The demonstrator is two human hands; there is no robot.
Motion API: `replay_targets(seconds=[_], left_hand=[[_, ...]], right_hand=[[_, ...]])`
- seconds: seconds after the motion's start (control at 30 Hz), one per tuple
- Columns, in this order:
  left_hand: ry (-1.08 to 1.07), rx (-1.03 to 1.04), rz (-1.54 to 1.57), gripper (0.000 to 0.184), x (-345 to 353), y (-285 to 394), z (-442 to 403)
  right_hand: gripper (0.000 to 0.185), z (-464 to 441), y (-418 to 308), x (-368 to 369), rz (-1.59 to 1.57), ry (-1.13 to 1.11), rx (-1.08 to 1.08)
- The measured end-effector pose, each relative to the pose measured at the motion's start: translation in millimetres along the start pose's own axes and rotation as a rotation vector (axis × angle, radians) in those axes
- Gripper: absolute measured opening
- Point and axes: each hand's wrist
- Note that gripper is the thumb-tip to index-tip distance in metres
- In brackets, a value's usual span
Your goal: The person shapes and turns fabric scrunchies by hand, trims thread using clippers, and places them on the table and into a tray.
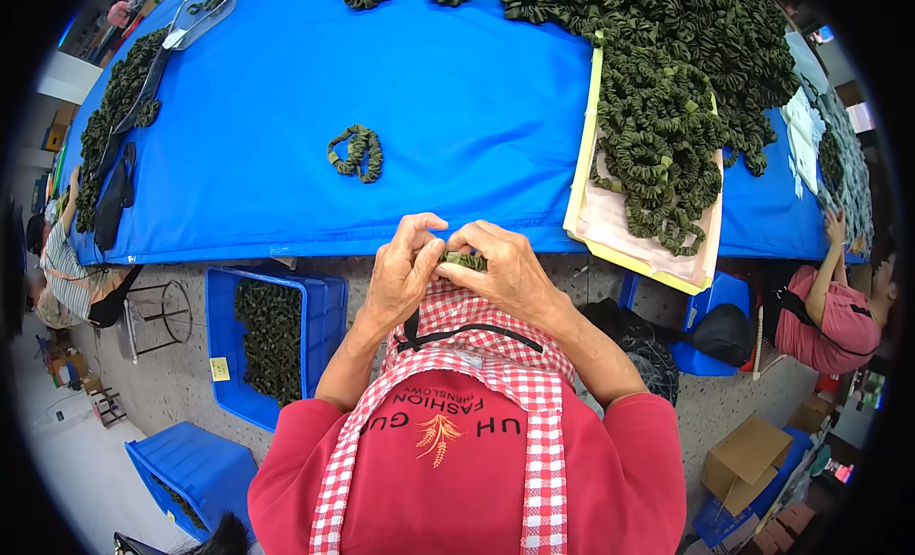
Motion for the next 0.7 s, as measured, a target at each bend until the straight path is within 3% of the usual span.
replay_targets(seconds=[0.2,0.37,0.5,0.53,0.7], left_hand=[[0.082,0.179,-0.098,0.026,1,1,0],[0.151,0.071,0.103,0.026,3,0,2],[0.170,-0.028,0.591,0.019,6,-3,-3],[0.172,-0.023,0.589,0.019,6,-5,-3],[0.032,-0.089,0.506,0.022,0,-16,-2]], right_hand=[[0.015,3,-1,-5,-0.012,-0.036,0.088],[0.012,2,-1,-5,0.030,-0.011,0.035],[0.010,-2,-5,-8,-0.067,0.031,0.088],[0.010,-3,-5,-8,-0.066,0.031,0.082],[0.009,-9,-6,-5,-0.539,0.059,0.310]])
Point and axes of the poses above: each hand's wrist, its own z-axis away from the middle knuckle, its own x-axis out of the palm, y = z × x, and after that the axes turned 9 degrees about x, right-handed
